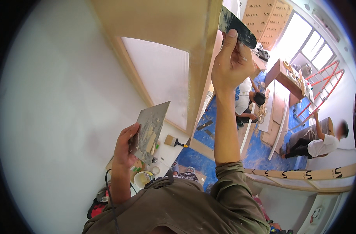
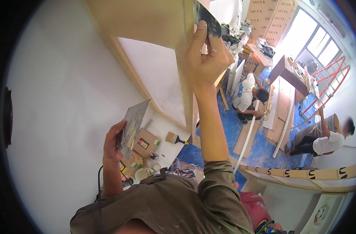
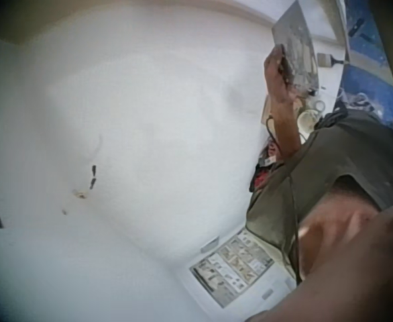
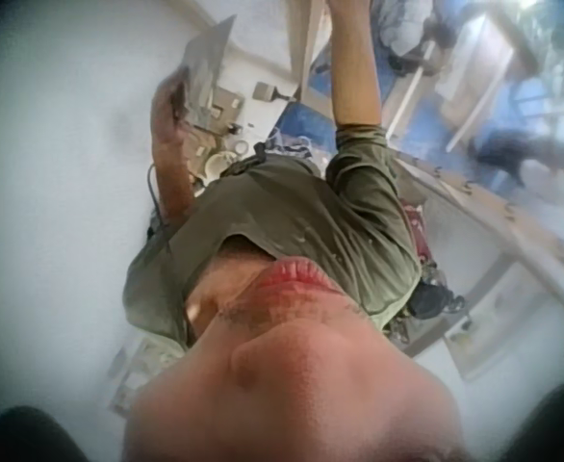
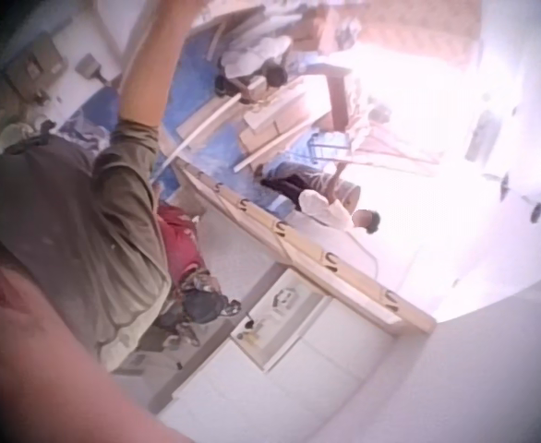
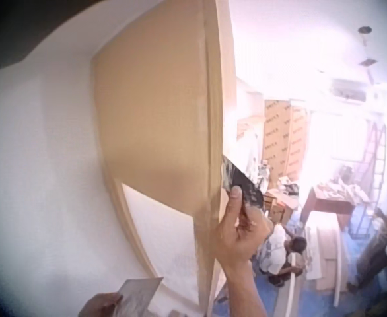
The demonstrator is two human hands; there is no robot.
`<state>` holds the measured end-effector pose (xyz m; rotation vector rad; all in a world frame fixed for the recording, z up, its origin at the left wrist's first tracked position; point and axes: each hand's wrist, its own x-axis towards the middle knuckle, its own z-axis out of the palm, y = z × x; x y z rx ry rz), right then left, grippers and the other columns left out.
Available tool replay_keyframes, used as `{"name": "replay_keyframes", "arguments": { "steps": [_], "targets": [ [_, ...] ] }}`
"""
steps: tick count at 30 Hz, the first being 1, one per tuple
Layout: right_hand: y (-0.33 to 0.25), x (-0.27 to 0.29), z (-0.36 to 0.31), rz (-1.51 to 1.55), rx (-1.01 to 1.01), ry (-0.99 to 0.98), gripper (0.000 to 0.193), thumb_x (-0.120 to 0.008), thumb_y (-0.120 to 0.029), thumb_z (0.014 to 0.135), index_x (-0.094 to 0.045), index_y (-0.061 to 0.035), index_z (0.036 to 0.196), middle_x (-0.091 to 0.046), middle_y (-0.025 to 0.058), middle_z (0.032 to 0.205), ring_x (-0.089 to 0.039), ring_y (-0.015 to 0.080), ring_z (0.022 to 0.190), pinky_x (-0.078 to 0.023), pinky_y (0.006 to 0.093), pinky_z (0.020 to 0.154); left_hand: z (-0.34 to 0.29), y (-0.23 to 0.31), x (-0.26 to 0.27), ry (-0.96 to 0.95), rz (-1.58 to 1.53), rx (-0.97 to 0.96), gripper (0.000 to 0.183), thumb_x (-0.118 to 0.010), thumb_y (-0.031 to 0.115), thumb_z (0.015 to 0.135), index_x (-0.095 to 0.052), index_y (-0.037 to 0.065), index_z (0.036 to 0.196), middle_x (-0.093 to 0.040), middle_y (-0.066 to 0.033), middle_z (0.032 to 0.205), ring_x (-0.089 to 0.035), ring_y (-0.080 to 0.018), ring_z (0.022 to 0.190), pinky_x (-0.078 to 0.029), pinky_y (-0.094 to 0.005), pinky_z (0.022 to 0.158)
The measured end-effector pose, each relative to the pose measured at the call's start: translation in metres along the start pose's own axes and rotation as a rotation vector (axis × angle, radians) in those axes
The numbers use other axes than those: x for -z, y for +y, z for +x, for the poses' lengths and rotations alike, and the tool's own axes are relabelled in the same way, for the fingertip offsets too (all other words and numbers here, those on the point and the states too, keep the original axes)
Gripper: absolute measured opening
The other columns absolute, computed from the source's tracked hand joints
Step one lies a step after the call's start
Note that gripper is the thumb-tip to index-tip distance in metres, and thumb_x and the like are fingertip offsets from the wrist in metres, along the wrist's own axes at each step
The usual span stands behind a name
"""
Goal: The person applies joint compound to a vertical wooden frame using a small putty knife, repeatedly scraping excess material onto a larger metal taping knife held in the other hand. The person works on the upper section of the frame while other workers are visible in the background.
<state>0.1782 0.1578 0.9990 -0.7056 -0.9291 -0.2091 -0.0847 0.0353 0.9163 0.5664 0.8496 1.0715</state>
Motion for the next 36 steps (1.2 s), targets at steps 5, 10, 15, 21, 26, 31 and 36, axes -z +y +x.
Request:
{"name": "replay_keyframes", "arguments": {
  "steps": [5, 10, 15, 21, 26, 31, 36],
  "targets": [
    [0.005, 0.002, -0.001, -0.034, -0.006, -0.023, 0.029, -0.061, -0.012, 0.093, -0.059, 0.0061, 0.070, -0.061, 0.0048, 0.065, -0.053, 0.0031, 0.060, -0.047, 0.0180, 0.061, 0.001, 0.000, 0.006, 0.026, -0.029, -0.004, 0.018, -0.059, 0.019, 0.090, -0.064, 0.003, 0.095, -0.067, -0.0067, 0.088, -0.066, -0.0152, 0.075, -0.055, -0.0292, 0.066],
    [0.006, 0.003, -0.002, -0.135, 0.040, -0.038, 0.025, -0.061, -0.011, 0.093, -0.061, 0.0072, 0.076, -0.062, 0.0046, 0.065, -0.053, 0.0033, 0.058, -0.047, 0.0207, 0.056, -0.001, 0.004, 0.002, -0.026, -0.027, 0.007, 0.017, -0.060, 0.019, 0.089, -0.065, 0.004, 0.096, -0.067, -0.0058, 0.089, -0.065, -0.0153, 0.078, -0.054, -0.0300, 0.070],
    [-0.011, -0.006, -0.002, -0.314, 0.343, -0.037, 0.015, -0.060, -0.005, 0.088, -0.067, 0.0052, 0.097, -0.066, 0.0100, 0.067, -0.057, 0.0091, 0.052, -0.045, 0.0243, 0.050, -0.001, 0.004, -0.003, -0.058, -0.003, 0.029, 0.018, -0.060, 0.019, 0.089, -0.064, 0.004, 0.096, -0.067, -0.0055, 0.089, -0.065, -0.0153, 0.080, -0.054, -0.0309, 0.073],
    [0.004, 0.003, 0.004, -0.256, 0.082, -0.044, 0.018, -0.061, -0.009, 0.090, -0.067, 0.0054, 0.100, -0.067, 0.0086, 0.070, -0.057, 0.0068, 0.057, -0.046, 0.0222, 0.055, 0.002, 0.003, -0.008, -0.101, 0.025, 0.041, 0.019, -0.058, 0.020, 0.090, -0.064, 0.004, 0.098, -0.067, -0.0056, 0.090, -0.065, -0.0152, 0.081, -0.054, -0.0306, 0.073],
    [0.016, 0.019, 0.029, 0.067, 0.126, -0.015, 0.017, -0.062, -0.008, 0.091, -0.066, 0.0081, 0.092, -0.068, 0.0085, 0.079, -0.058, 0.0056, 0.068, -0.045, 0.0183, 0.062, 0.008, -0.005, 0.021, 0.013, 0.005, 0.008, 0.019, -0.057, 0.020, 0.090, -0.065, 0.004, 0.098, -0.067, -0.0059, 0.092, -0.065, -0.0163, 0.082, -0.054, -0.0315, 0.074],
    [0.022, 0.017, 0.024, 0.056, -0.025, -0.088, 0.018, -0.064, -0.011, 0.091, -0.067, 0.0054, 0.084, -0.063, 0.0015, 0.067, -0.049, 0.0013, 0.057, -0.034, 0.0176, 0.049, 0.003, -0.014, 0.023, 0.169, -0.004, -0.090, 0.020, -0.057, 0.019, 0.090, -0.065, 0.003, 0.100, -0.067, -0.0069, 0.093, -0.065, -0.0164, 0.084, -0.053, -0.0316, 0.075],
    [-0.016, 0.018, -0.016, 0.069, 0.004, -0.083, 0.012, -0.064, -0.004, 0.088, -0.067, 0.0067, 0.083, -0.065, 0.0066, 0.069, -0.055, 0.0049, 0.061, -0.045, 0.0208, 0.055, -0.007, -0.010, 0.000, 0.192, 0.149, -0.179, 0.019, -0.059, 0.022, 0.089, -0.064, 0.004, 0.097, -0.065, -0.0058, 0.085, -0.064, -0.0140, 0.074, -0.054, -0.0294, 0.064]
  ]
}}
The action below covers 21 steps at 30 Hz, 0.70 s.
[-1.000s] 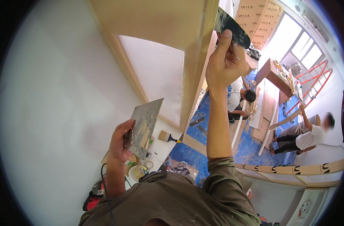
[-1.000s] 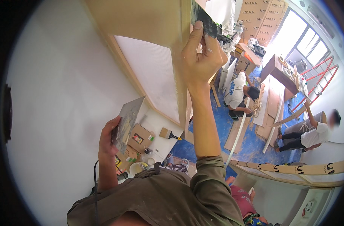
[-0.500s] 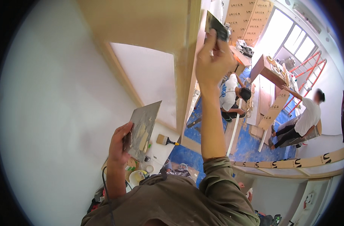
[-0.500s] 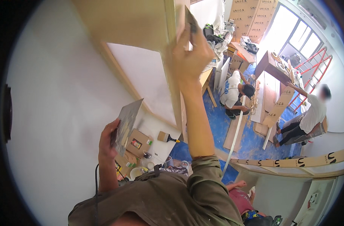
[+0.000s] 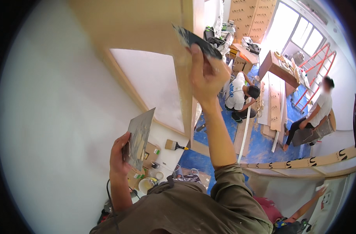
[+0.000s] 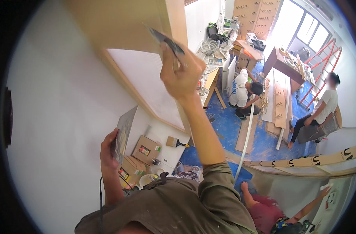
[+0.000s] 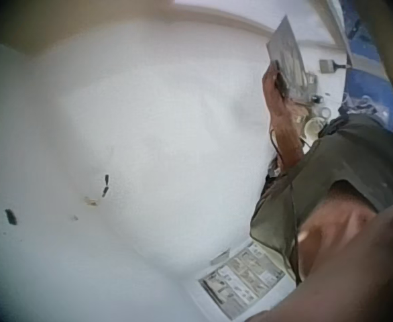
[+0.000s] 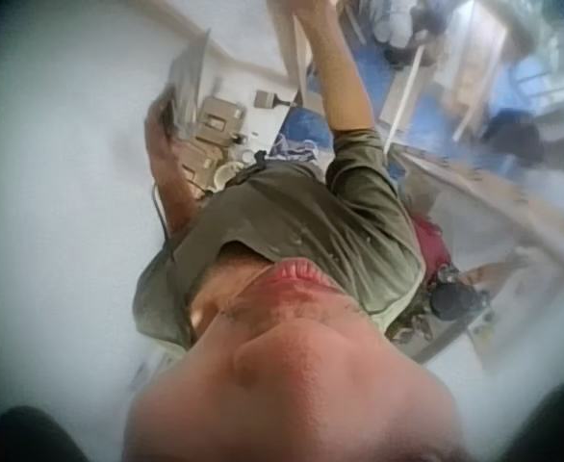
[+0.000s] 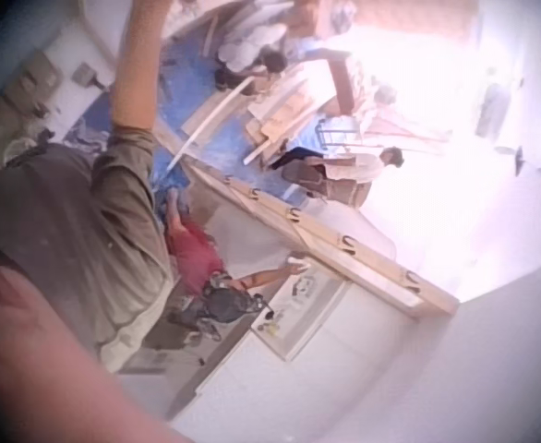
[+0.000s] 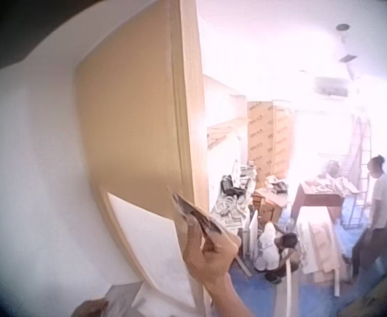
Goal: The person applies joint compound to a vertical wooden frame using a small putty knife, repeatedly scraping excess material onto a larger metal taping knife held in the other hand. The person works on the upper section of the frame while other workers are visible in the background.
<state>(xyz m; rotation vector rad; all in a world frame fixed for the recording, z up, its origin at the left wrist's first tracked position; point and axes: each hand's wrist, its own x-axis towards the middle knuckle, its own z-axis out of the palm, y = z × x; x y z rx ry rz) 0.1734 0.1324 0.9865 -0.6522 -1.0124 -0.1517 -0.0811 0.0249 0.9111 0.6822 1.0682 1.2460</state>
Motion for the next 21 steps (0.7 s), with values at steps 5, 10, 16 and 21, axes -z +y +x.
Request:
{"name": "replay_keyframes", "arguments": {
  "steps": [5, 10, 16, 21],
  "targets": [
    [0.002, 0.015, -0.006, 0.381, -0.351, 0.192, 0.015, -0.061, -0.003, 0.090, -0.065, 0.0072, 0.079, -0.067, 0.0054, 0.073, -0.059, 0.0059, 0.067, -0.051, 0.0226, 0.065, -0.005, 0.013, -0.013, 0.113, 0.000, 0.112, 0.018, -0.061, 0.026, 0.088, -0.062, 0.008, 0.089, -0.062, -0.0025, 0.071, -0.058, -0.0117, 0.048, -0.046, -0.0247, 0.039],
    [0.025, 0.008, 0.004, 0.123, -0.081, 0.173, 0.011, -0.062, -0.001, 0.088, -0.064, 0.0094, 0.085, -0.068, 0.0105, 0.074, -0.061, 0.0075, 0.068, -0.051, 0.0232, 0.064, 0.004, 0.006, 0.003, 0.170, 0.006, 0.095, 0.020, -0.062, 0.027, 0.087, -0.062, 0.007, 0.090, -0.062, -0.0033, 0.069, -0.055, -0.0131, 0.041, -0.045, -0.0254, 0.035],
    [0.034, -0.014, 0.030, -0.054, 0.185, 0.123, 0.012, -0.061, -0.002, 0.087, -0.063, 0.0059, 0.096, -0.067, 0.0150, 0.071, -0.068, 0.0194, 0.061, -0.048, 0.0247, 0.052, 0.005, 0.006, -0.001, 0.098, -0.027, 0.101, 0.020, -0.062, 0.023, 0.088, -0.062, 0.004, 0.095, -0.064, -0.0052, 0.079, -0.060, -0.0140, 0.059, -0.049, -0.0266, 0.048],
    [0.039, -0.027, 0.035, -0.067, 0.260, 0.181, 0.011, -0.060, -0.003, 0.088, -0.063, 0.0049, 0.095, -0.066, 0.0132, 0.066, -0.067, 0.0182, 0.056, -0.048, 0.0250, 0.050, 0.006, 0.008, 0.000, 0.029, -0.088, 0.141, 0.019, -0.059, 0.019, 0.090, -0.061, 0.001, 0.098, -0.065, -0.0065, 0.086, -0.065, -0.0149, 0.074, -0.055, -0.0292, 0.065]
  ]
}}
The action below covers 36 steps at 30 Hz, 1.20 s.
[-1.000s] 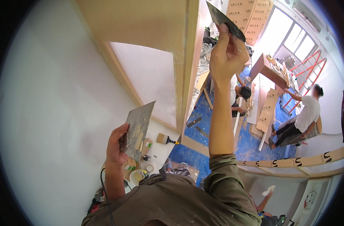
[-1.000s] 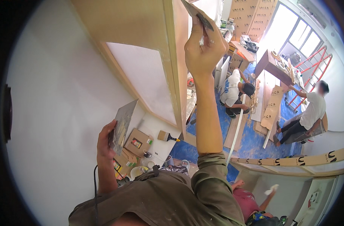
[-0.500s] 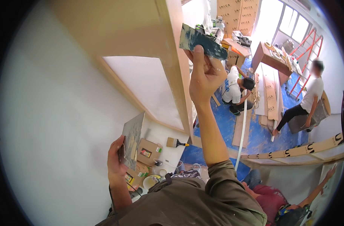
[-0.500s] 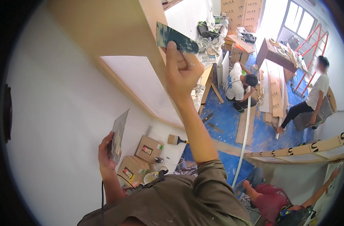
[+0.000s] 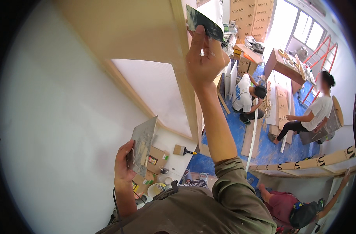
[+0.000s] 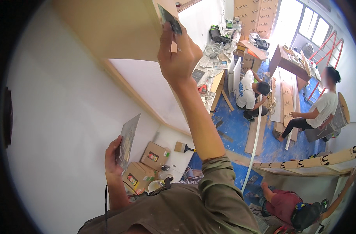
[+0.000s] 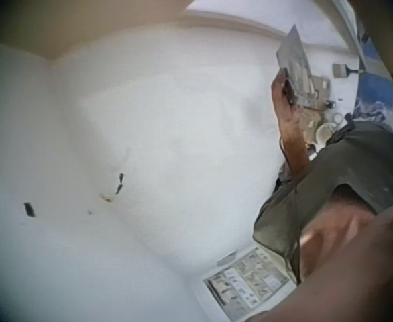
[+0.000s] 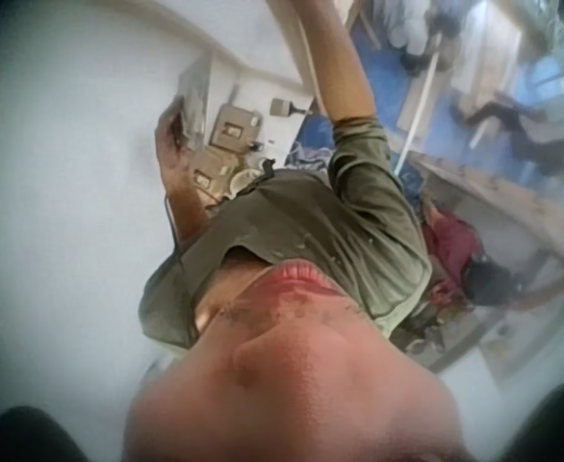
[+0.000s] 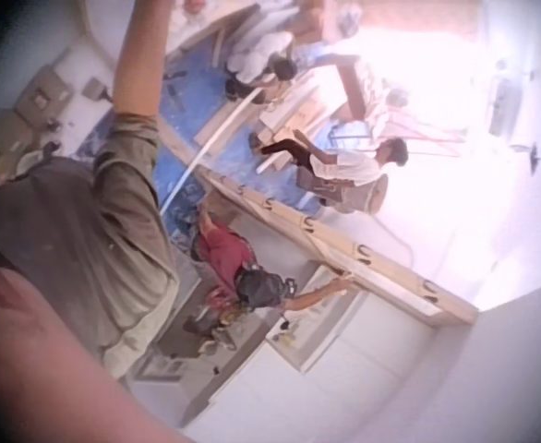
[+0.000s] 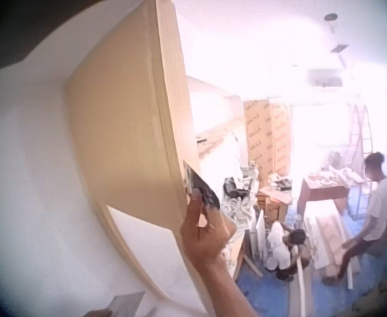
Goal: The person applies joint compound to a vertical wooden frame using a small putty knife, repeatedly scraping excess material onto a larger metal taping knife held in the other hand. The person works on the upper section of the frame while other workers are visible in the background.
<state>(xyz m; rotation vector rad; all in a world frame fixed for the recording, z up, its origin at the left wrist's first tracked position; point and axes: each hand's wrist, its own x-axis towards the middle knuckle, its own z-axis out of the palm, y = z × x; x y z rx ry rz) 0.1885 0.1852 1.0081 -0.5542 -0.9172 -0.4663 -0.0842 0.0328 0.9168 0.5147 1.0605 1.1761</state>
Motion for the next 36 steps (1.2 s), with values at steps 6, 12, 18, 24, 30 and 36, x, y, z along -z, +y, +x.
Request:
{"name": "replay_keyframes", "arguments": {
  "steps": [6, 12, 18, 24, 30, 36],
  "targets": [
    [-0.011, 0.005, 0.001, -0.050, -0.038, -0.061, 0.017, -0.060, -0.006, 0.091, -0.063, 0.0110, 0.090, -0.069, 0.0132, 0.073, -0.067, 0.0129, 0.069, -0.053, 0.0240, 0.063, -0.003, 0.004, -0.007, -0.118, 0.008, -0.020, 0.019, -0.060, 0.019, 0.089, -0.063, 0.003, 0.097, -0.066, -0.0039, 0.089, -0.064, -0.0140, 0.080, -0.053, -0.0290, 0.072],
    [-0.003, -0.002, -0.002, -0.070, 0.047, 0.003, 0.013, -0.061, -0.005, 0.089, -0.065, 0.0057, 0.096, -0.067, 0.0144, 0.067, -0.069, 0.0201, 0.059, -0.049, 0.0257, 0.050, 0.002, 0.006, -0.008, -0.165, -0.025, 0.028, 0.024, -0.057, 0.022, 0.092, -0.060, -0.001, 0.098, -0.066, -0.0072, 0.081, -0.066, -0.0146, 0.067, -0.056, -0.0278, 0.060],
    [-0.010, 0.002, -0.002, -0.112, 0.011, -0.038, 0.014, -0.060, -0.005, 0.090, -0.065, 0.0080, 0.093, -0.069, 0.0148, 0.072, -0.068, 0.0141, 0.064, -0.051, 0.0235, 0.058, 0.006, 0.002, -0.004, -0.054, -0.027, -0.009, 0.021, -0.058, 0.022, 0.091, -0.062, 0.001, 0.094, -0.066, -0.0060, 0.080, -0.065, -0.0135, 0.064, -0.054, -0.0262, 0.056],
    [-0.007, -0.002, 0.001, -0.242, 0.025, -0.022, 0.018, -0.062, -0.008, 0.090, -0.065, 0.0070, 0.081, -0.067, 0.0090, 0.065, -0.060, 0.0074, 0.056, -0.046, 0.0206, 0.053, 0.009, 0.005, -0.006, -0.156, -0.018, 0.011, 0.020, -0.057, 0.021, 0.092, -0.062, 0.002, 0.092, -0.066, -0.0056, 0.080, -0.065, -0.0131, 0.066, -0.054, -0.0257, 0.057],
    [0.005, 0.003, 0.001, -0.034, -0.144, 0.001, 0.019, -0.064, -0.007, 0.088, -0.062, 0.0040, 0.072, -0.064, 0.0073, 0.064, -0.053, 0.0053, 0.054, -0.037, 0.0244, 0.045, 0.008, 0.006, -0.008, -0.131, -0.020, -0.006, 0.022, -0.054, 0.020, 0.093, -0.062, -0.001, 0.097, -0.065, -0.0066, 0.082, -0.066, -0.0146, 0.067, -0.055, -0.0258, 0.058],
    [-0.054, 0.023, -0.012, 0.037, -0.081, -0.105, 0.022, -0.061, 0.009, 0.081, -0.065, 0.0038, 0.103, -0.071, 0.0146, 0.088, -0.069, 0.0179, 0.071, -0.053, 0.0255, 0.063, 0.018, -0.008, 0.005, 0.084, 0.002, -0.081, 0.022, -0.055, 0.020, 0.093, -0.061, 0.000, 0.100, -0.065, -0.0073, 0.087, -0.065, -0.0153, 0.078, -0.055, -0.0299, 0.069]
  ]
}}
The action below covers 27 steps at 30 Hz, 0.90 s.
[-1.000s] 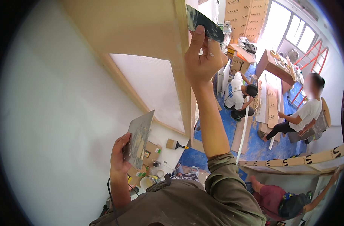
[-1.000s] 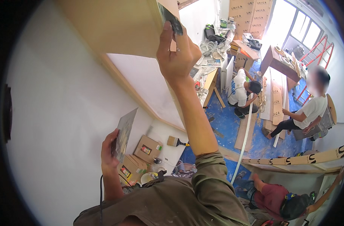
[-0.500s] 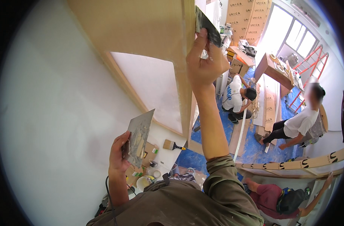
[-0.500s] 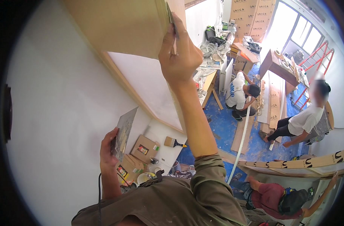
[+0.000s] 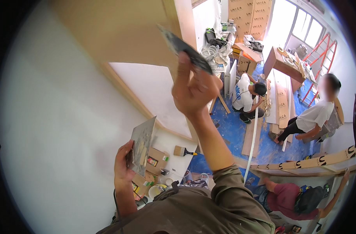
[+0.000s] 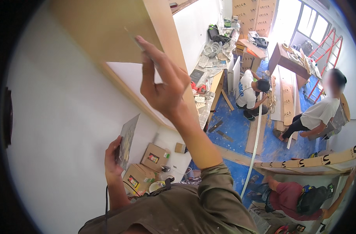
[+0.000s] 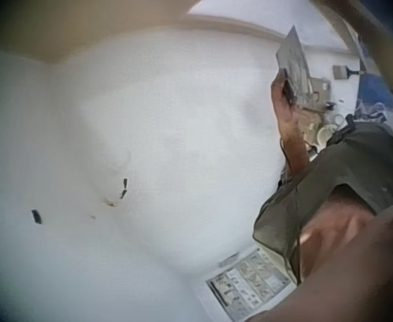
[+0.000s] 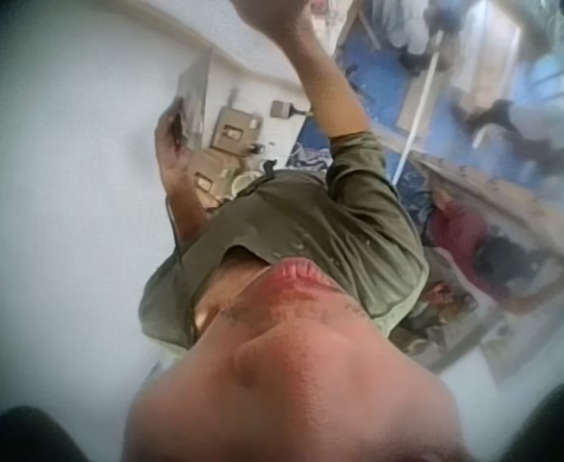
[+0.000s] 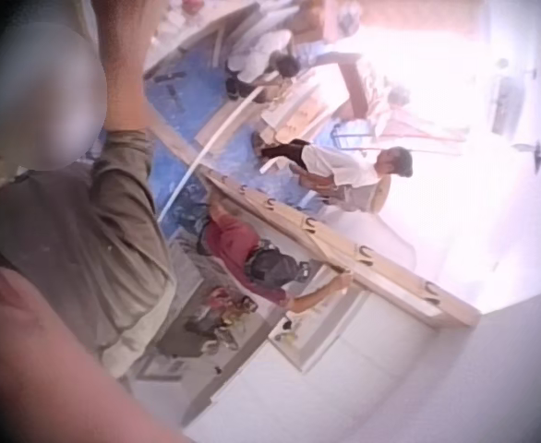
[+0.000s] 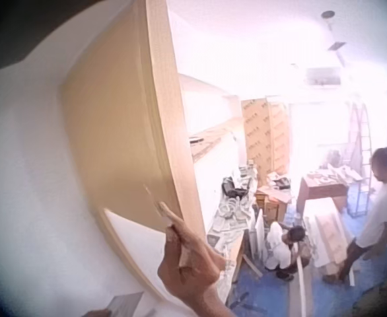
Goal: The person applies joint compound to a vertical wooden frame using a small putty knife, repeatedly scraping excess material onto a larger metal taping knife held in the other hand. The person works on the upper section of the frame while other workers are visible in the background.
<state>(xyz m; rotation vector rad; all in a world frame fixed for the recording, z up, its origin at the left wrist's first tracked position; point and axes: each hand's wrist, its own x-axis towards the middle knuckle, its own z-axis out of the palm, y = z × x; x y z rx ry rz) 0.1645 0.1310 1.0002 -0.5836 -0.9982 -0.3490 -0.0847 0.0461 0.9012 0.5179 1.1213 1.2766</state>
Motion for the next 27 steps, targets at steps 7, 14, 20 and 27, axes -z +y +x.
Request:
{"name": "replay_keyframes", "arguments": {
  "steps": [7, 14, 20, 27],
  "targets": [
    [0.024, 0.021, -0.002, 0.568, -0.605, 0.333, 0.017, -0.060, -0.007, 0.093, -0.062, 0.0087, 0.086, -0.069, 0.0118, 0.083, -0.065, 0.0099, 0.075, -0.051, 0.0242, 0.068, -0.014, 0.007, -0.015, 0.044, 0.114, 0.030, 0.019, -0.063, 0.027, 0.087, -0.062, 0.008, 0.091, -0.062, -0.0035, 0.069, -0.059, -0.0131, 0.051, -0.048, -0.0262, 0.038],
    [0.038, 0.032, -0.032, 0.059, -0.322, 0.076, 0.021, -0.060, 0.003, 0.087, -0.066, 0.0028, 0.107, -0.071, 0.0144, 0.087, -0.066, 0.0102, 0.076, -0.052, 0.0235, 0.072, -0.022, 0.003, -0.028, 0.094, 0.168, 0.031, 0.021, -0.061, 0.028, 0.088, -0.061, 0.007, 0.089, -0.060, -0.0026, 0.064, -0.057, -0.0126, 0.046, -0.045, -0.0243, 0.036],
    [0.047, 0.019, -0.036, 0.029, -0.206, 0.069, 0.019, -0.061, 0.001, 0.088, -0.066, 0.0045, 0.105, -0.071, 0.0164, 0.086, -0.067, 0.0129, 0.069, -0.051, 0.0231, 0.062, -0.024, 0.004, -0.032, -0.019, 0.182, 0.051, 0.018, -0.060, 0.024, 0.089, -0.060, 0.007, 0.088, -0.060, -0.0033, 0.065, -0.056, -0.0124, 0.046, -0.046, -0.0246, 0.037],
    [0.054, 0.004, -0.036, 0.030, -0.182, 0.028, 0.017, -0.061, -0.001, 0.088, -0.066, 0.0049, 0.103, -0.070, 0.0164, 0.082, -0.070, 0.0161, 0.073, -0.053, 0.0245, 0.061, -0.023, 0.006, -0.024, -0.121, 0.111, 0.042, 0.024, -0.059, 0.022, 0.091, -0.061, -0.001, 0.096, -0.066, -0.0068, 0.088, -0.064, -0.0149, 0.078, -0.052, -0.0272, 0.073]
  ]
}}
